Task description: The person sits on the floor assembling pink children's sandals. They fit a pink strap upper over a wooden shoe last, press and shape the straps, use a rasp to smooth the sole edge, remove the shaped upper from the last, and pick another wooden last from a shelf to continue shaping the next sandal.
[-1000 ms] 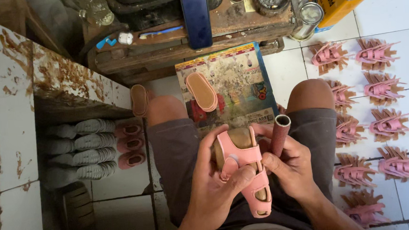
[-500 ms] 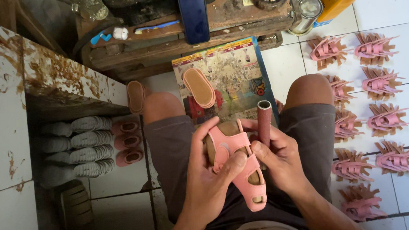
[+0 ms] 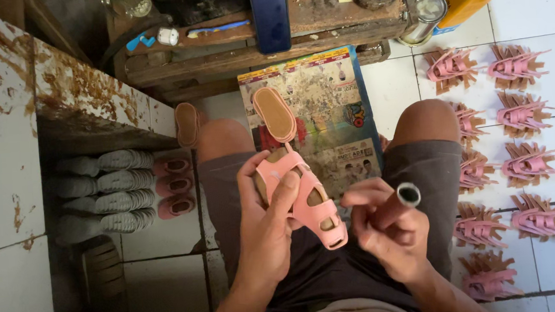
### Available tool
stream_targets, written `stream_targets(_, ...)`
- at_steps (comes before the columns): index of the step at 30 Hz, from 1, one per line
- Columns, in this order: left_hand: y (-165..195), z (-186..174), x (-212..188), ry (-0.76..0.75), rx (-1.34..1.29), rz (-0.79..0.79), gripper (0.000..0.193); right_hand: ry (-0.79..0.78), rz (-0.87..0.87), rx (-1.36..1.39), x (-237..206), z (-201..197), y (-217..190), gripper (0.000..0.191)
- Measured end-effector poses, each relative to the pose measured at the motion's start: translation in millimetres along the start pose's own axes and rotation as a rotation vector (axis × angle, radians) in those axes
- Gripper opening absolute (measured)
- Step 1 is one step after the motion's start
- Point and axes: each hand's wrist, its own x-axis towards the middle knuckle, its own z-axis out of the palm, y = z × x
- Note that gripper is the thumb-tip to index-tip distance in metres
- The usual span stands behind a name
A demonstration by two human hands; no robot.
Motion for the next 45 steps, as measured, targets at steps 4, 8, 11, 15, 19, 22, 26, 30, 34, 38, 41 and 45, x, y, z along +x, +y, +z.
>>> stream_targets(4, -4.4, -1.4, 1.2, 0.006, -0.062, -0.017, 0.062, -0.001, 0.008, 0.031, 1.3, 4.6, 2.2, 0.029)
stream_targets(8, -8.0, -1.5, 1.9, 0.024, -0.110, -0.062, 0.059, -0.017, -0.047, -0.015, 3.2, 7.0, 6.3, 0.029)
stream_targets(11, -9.4, -2.4, 1.9, 0.018, -0.176, -0.102, 0.057, -0.040, -0.027, -0.123, 3.2, 7.5, 5.8, 0.054)
stream_targets(15, -12.0, -3.2, 0.6, 0.015, -0.212, -0.151, 0.053, -0.050, -0.106, -0.272, 4.8, 8.6, 4.3, 0.063)
stream_targets(19, -15.9, -3.2, -0.3, -0.050, -0.289, -0.165, 0.045, -0.030, -0.124, -0.351, 8.4, 10.1, 1.3, 0.064)
stream_targets(22, -19.2, -2.1, -0.6, -0.055, -0.305, -0.191, 0.041, 0.000, -0.115, -0.397, 10.8, 11.1, -4.0, 0.064)
stream_targets(26, -26.4, -1.3, 0.6, -0.021, -0.264, -0.191, 0.036, 0.043, -0.089, -0.472, 13.0, 14.3, -11.2, 0.059)
stream_targets(30, -36.0, -3.9, -0.4, -0.069, -0.191, -0.155, 0.043, 0.089, -0.103, -0.430, 18.5, 19.2, -12.0, 0.057)
stream_targets(34, -42.9, -7.4, -4.7, -0.224, -0.117, -0.067, 0.051, 0.109, -0.140, -0.508, 22.8, 22.7, -17.0, 0.055)
stream_targets(38, -41.8, -12.1, -11.1, -0.314, 0.064, 0.000, 0.061, 0.146, -0.030, -0.481, 25.0, 24.8, -24.1, 0.052)
stream_targets(41, -39.1, -15.9, -14.3, -0.419, 0.160, -0.022, 0.074, 0.111, 0.007, -0.556, 24.9, 20.9, -27.1, 0.050)
stream_targets(45, -38.6, -21.2, -16.2, -0.439, 0.078, 0.062, 0.074, -0.037, 0.083, -0.320, 22.2, 9.7, -24.8, 0.050)
